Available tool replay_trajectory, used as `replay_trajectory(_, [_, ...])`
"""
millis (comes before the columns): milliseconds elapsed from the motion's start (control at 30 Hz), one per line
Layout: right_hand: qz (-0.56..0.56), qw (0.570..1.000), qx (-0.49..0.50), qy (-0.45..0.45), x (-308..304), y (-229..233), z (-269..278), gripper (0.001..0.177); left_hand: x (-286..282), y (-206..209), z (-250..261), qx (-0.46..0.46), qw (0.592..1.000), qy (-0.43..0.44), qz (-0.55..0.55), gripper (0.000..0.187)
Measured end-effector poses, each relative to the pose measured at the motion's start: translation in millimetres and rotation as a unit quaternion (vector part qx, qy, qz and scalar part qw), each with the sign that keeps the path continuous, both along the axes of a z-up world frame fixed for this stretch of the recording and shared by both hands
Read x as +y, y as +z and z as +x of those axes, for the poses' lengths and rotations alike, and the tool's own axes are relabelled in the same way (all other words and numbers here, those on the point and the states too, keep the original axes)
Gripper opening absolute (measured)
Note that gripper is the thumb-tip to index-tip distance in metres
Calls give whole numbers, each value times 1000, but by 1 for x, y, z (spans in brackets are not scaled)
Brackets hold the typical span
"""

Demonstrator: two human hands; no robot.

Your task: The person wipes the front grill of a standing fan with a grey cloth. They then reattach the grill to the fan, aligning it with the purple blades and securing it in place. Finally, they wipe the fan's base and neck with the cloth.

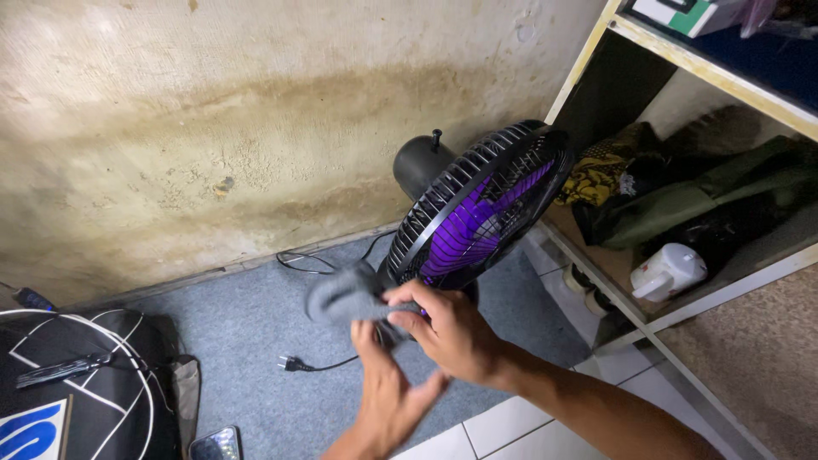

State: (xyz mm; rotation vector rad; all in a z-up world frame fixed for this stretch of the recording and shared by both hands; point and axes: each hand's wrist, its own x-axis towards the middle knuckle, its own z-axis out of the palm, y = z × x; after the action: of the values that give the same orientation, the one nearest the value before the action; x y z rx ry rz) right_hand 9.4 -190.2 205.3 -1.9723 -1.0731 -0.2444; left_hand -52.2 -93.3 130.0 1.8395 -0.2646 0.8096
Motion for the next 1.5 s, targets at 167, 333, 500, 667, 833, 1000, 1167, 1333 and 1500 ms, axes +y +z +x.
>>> replay_trajectory(167, [19, 995, 100, -26, -2, 24, 10, 23, 8, 11, 50, 14, 999, -44, -21, 80])
replay_trajectory(333, [112, 957, -248, -103, -41, 63, 47, 21, 22, 7, 96, 228, 972, -27, -46, 59])
replay_trajectory(500, [-20, 926, -298, -233, -66, 81, 115, 32, 24, -49, 96, 112, 990, -82, -37, 46])
replay_trajectory(667, [7, 945, -250, -212, -64, 68, 122, 17, 26, -37, 101, 62, 996, -57, -26, 40])
replay_trajectory(833, [6, 943, -253, -217, -61, 68, 119, 17, 28, 30, 102, -74, 992, -92, 40, 48])
replay_trajectory(1000, [0, 943, -255, -213, -61, 68, 117, 16, 22, 35, 101, -29, 994, -92, -44, 42])
replay_trajectory(1167, [2, 945, -254, -206, -61, 68, 115, 16, 35, -31, 103, 57, 996, -58, -46, 37])
replay_trajectory(1333, [7, 950, -231, -210, -62, 68, 118, 18, 41, -21, 105, 61, 996, -56, 39, 36])
replay_trajectory(1500, [92, 945, -252, -187, -74, 45, 125, 28, 32, 15, 106, -3, 990, -126, -70, 43])
